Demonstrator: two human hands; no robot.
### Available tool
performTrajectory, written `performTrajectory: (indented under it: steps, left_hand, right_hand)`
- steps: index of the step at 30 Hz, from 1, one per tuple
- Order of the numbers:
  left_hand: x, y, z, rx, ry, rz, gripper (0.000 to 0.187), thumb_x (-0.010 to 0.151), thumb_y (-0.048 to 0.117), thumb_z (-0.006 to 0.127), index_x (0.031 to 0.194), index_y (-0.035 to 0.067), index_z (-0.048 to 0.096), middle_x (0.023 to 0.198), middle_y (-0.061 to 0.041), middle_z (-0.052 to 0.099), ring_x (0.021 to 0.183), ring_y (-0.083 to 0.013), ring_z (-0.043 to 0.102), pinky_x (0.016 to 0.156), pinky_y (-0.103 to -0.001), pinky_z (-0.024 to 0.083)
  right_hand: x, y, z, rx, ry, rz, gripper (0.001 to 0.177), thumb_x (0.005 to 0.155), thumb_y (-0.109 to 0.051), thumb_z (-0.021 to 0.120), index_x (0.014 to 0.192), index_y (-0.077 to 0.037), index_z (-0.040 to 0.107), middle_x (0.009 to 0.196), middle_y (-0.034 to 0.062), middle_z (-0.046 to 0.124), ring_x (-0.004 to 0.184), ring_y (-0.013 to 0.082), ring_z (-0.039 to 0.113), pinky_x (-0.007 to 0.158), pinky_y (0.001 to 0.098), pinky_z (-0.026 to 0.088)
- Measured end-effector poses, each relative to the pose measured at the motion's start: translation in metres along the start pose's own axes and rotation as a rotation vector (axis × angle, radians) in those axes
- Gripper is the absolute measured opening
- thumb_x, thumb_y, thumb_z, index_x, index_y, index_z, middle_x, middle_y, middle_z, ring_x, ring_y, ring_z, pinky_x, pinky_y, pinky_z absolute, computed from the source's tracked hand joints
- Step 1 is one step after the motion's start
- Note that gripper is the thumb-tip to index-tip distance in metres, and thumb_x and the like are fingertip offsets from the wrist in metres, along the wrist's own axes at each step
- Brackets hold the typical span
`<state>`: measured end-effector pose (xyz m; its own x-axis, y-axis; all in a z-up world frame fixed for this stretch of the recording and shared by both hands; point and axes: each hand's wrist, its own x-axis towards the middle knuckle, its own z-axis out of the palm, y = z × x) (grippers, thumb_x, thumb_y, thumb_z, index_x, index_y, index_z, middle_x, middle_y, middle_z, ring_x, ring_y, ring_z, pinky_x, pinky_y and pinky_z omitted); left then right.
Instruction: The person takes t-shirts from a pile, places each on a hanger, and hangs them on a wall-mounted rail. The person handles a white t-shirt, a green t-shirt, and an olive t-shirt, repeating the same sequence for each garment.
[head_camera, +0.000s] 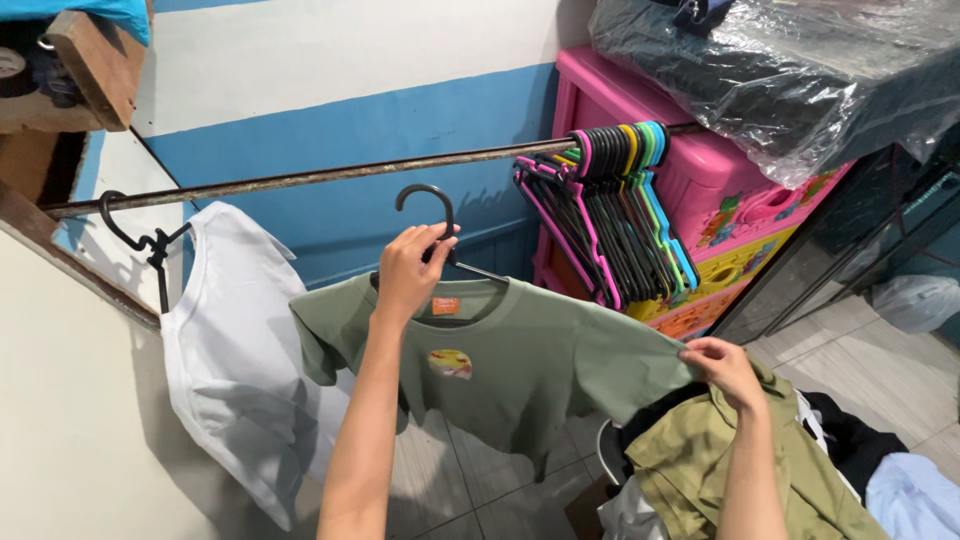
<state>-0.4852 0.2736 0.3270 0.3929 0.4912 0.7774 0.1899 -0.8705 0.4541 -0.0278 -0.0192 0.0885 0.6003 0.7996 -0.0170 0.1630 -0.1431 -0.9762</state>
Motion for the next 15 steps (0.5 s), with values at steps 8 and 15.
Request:
performTrajectory:
  steps: [8, 15]
  left_hand:
    - [-0.004, 0.015, 0.014, -0.011, 0.043, 0.062, 0.014, 0.092, 0.015, 0.074, 0.105, 0.009, 0.074, 0.086, -0.006, 0.070, 0.078, -0.0267, 0.064, 0.068, -0.039, 0.050]
    - [-0.007, 0.026, 0.033, -0.038, 0.009, 0.047, 0.015, 0.092, 0.016, 0.074, 0.105, 0.010, 0.075, 0.082, -0.006, 0.068, 0.077, -0.0265, 0.064, 0.067, -0.040, 0.050]
  right_hand:
    - [-0.009, -0.101, 0.069, -0.297, 0.354, -0.346, 0.019, 0.095, -0.013, 0.074, 0.111, -0.004, 0.076, 0.094, 0.0066, 0.077, 0.081, 0.0110, 0.068, 0.074, 0.0280, 0.055]
    - [-0.020, -0.218, 0.182, -0.415, 0.003, -0.902, 0.035, 0.091, -0.019, 0.076, 0.121, -0.001, 0.071, 0.112, 0.0161, 0.075, 0.105, 0.0212, 0.070, 0.090, 0.0321, 0.053]
